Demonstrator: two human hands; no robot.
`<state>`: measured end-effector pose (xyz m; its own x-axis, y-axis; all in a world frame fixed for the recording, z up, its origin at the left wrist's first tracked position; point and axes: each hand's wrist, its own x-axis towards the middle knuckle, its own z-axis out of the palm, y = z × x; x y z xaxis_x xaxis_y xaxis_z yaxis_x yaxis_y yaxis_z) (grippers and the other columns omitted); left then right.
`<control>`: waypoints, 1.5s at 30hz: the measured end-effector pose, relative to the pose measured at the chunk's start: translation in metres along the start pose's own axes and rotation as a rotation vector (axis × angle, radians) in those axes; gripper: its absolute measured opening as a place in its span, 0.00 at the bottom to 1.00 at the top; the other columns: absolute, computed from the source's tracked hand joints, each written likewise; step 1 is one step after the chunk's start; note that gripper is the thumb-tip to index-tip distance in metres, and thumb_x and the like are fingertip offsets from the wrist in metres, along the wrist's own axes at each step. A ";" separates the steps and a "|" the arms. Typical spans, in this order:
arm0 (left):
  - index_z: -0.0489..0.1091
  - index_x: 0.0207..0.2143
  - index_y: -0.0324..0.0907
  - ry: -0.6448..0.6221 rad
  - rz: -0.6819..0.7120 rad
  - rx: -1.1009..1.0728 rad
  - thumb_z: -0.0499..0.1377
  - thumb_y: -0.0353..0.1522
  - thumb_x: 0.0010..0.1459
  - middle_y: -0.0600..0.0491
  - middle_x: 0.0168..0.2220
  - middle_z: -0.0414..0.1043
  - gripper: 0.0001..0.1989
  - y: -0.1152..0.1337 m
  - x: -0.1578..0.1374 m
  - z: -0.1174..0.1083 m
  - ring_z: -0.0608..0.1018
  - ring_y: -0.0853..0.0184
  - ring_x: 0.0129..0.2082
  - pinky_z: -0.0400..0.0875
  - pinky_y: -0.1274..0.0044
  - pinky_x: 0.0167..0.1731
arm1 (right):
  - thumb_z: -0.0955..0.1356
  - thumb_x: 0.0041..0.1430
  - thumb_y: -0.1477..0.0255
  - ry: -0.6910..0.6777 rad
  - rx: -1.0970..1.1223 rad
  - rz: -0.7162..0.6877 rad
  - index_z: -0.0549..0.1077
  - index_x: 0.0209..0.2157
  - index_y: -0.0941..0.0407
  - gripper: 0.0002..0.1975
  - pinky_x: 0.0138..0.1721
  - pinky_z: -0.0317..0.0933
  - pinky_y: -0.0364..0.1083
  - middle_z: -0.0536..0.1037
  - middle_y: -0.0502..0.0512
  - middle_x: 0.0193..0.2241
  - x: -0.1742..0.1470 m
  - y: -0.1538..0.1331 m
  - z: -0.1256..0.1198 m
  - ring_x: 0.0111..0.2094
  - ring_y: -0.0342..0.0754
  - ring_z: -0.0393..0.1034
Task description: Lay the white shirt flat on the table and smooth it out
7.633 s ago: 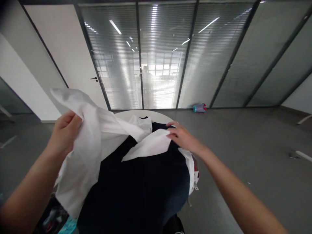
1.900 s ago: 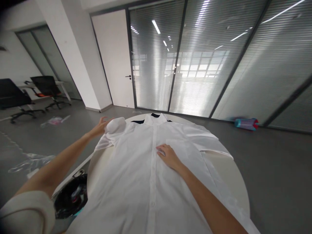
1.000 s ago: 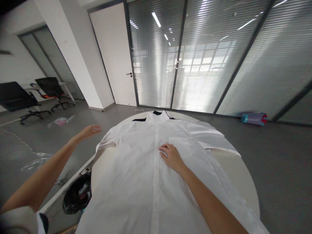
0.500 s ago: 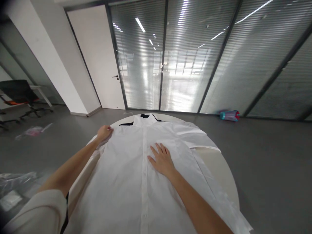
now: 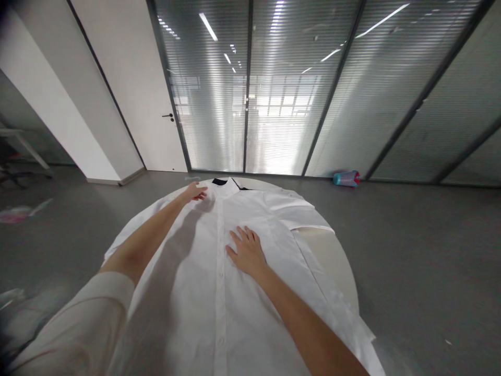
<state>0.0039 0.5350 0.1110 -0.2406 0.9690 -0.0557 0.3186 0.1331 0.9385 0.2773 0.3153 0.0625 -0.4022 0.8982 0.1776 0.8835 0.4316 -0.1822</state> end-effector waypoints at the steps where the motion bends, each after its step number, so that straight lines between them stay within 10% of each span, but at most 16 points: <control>1: 0.67 0.53 0.36 -0.020 -0.048 -0.037 0.63 0.34 0.61 0.49 0.37 0.75 0.20 0.002 0.003 0.013 0.78 0.66 0.31 0.74 0.73 0.32 | 0.58 0.68 0.55 0.003 -0.001 -0.002 0.64 0.65 0.53 0.29 0.65 0.44 0.59 0.60 0.59 0.67 -0.001 0.000 0.000 0.68 0.60 0.48; 11: 0.55 0.53 0.44 0.061 0.025 -0.298 0.53 0.36 0.69 0.51 0.36 0.75 0.14 0.014 0.005 0.069 0.77 0.73 0.27 0.63 0.86 0.21 | 0.59 0.68 0.55 0.029 0.006 0.014 0.62 0.66 0.51 0.30 0.66 0.44 0.58 0.55 0.59 0.69 -0.005 0.000 -0.005 0.68 0.58 0.49; 24: 0.56 0.59 0.48 -0.039 0.360 -0.067 0.62 0.28 0.53 0.48 0.47 0.74 0.32 -0.003 -0.016 0.078 0.77 0.66 0.50 0.73 0.78 0.42 | 0.54 0.67 0.46 -0.080 -0.027 0.059 0.55 0.69 0.46 0.35 0.68 0.35 0.62 0.47 0.56 0.71 -0.018 0.016 0.003 0.71 0.60 0.38; 31: 0.76 0.40 0.47 -0.200 0.450 0.359 0.68 0.42 0.48 0.44 0.55 0.73 0.17 -0.026 -0.101 0.020 0.62 0.44 0.65 0.58 0.56 0.60 | 0.54 0.70 0.50 0.034 -0.044 0.136 0.60 0.67 0.51 0.32 0.66 0.43 0.61 0.53 0.58 0.70 -0.008 0.052 -0.021 0.70 0.59 0.43; 38: 0.59 0.66 0.57 -0.107 0.545 1.000 0.51 0.55 0.60 0.47 0.69 0.52 0.34 -0.114 -0.220 -0.041 0.51 0.40 0.69 0.44 0.47 0.62 | 0.57 0.68 0.50 0.031 -0.188 0.160 0.60 0.67 0.50 0.32 0.66 0.41 0.61 0.55 0.59 0.69 -0.015 0.101 -0.005 0.69 0.61 0.45; 45: 0.55 0.69 0.53 -0.221 0.543 1.074 0.48 0.53 0.64 0.48 0.71 0.47 0.34 -0.106 -0.185 -0.051 0.49 0.41 0.70 0.42 0.51 0.64 | 0.56 0.68 0.49 0.005 -0.181 0.248 0.58 0.68 0.50 0.34 0.66 0.40 0.62 0.52 0.61 0.70 0.007 0.089 0.005 0.70 0.62 0.42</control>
<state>-0.0326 0.3310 0.0392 0.2869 0.9526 0.1013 0.9491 -0.2970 0.1052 0.3515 0.3606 0.0429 -0.1679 0.9737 0.1542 0.9832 0.1767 -0.0451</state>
